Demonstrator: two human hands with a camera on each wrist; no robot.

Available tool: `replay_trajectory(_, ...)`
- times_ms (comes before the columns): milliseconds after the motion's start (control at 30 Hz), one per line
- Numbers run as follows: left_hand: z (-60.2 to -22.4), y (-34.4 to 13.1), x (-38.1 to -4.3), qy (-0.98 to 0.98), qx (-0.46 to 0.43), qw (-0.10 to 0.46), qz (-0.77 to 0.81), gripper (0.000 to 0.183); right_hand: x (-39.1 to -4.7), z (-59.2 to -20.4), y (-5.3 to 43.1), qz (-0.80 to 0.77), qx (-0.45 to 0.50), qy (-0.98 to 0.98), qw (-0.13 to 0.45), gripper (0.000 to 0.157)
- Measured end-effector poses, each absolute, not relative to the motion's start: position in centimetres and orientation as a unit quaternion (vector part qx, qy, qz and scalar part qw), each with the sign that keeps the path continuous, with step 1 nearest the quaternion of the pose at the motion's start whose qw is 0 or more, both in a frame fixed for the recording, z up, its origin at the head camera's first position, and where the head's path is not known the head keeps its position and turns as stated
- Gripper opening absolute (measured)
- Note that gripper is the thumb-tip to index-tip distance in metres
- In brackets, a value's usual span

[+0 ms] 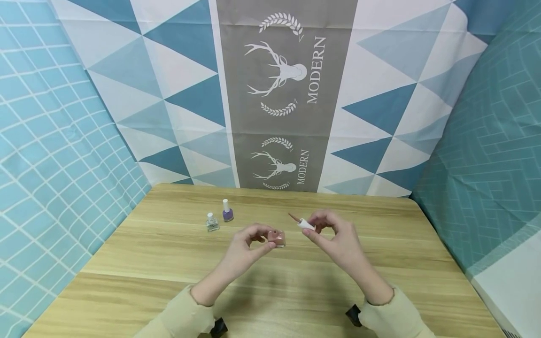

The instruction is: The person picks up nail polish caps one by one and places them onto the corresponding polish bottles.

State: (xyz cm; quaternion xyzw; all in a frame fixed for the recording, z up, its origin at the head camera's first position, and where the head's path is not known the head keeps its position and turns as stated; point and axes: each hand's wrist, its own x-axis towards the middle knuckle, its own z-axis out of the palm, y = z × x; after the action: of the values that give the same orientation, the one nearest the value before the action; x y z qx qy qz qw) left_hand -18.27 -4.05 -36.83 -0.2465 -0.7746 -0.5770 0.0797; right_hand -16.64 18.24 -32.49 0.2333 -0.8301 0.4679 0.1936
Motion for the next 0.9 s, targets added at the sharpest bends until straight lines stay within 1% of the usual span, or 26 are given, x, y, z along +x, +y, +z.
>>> replay_trajectory(133, -38.3, -4.0, -19.1, -0.779, -0.239, 0.077, -0.574, 0.021, -16.9, -32.9, 18.4, 0.459, 0.236, -0.833, 0.199, 0.021)
replay_trajectory(300, -38.6, -3.9, -19.3, -0.775, -0.243, 0.076, -0.579, 0.022, -18.0, -34.3, 18.9, 0.454, 0.232, -0.838, 0.196, 0.023)
replay_trajectory(467, -38.4, -3.9, -19.1, -0.779, -0.243, 0.070, -0.574, 0.023, -17.3, -33.4, 18.4, 0.457, 0.232, -0.837, 0.190, 0.020)
replay_trajectory(633, -38.4, -3.8, -19.2, -0.784, -0.247, 0.075, -0.564, 0.023, -16.5, -31.9, 17.6, 0.450, 0.245, -0.835, 0.200, 0.017)
replay_trajectory(900, -38.1, -3.6, -19.2, -0.784, -0.261, 0.087, -0.557, 0.022, -18.0, -33.2, 18.6, 0.430, 0.263, -0.840, 0.202, 0.022)
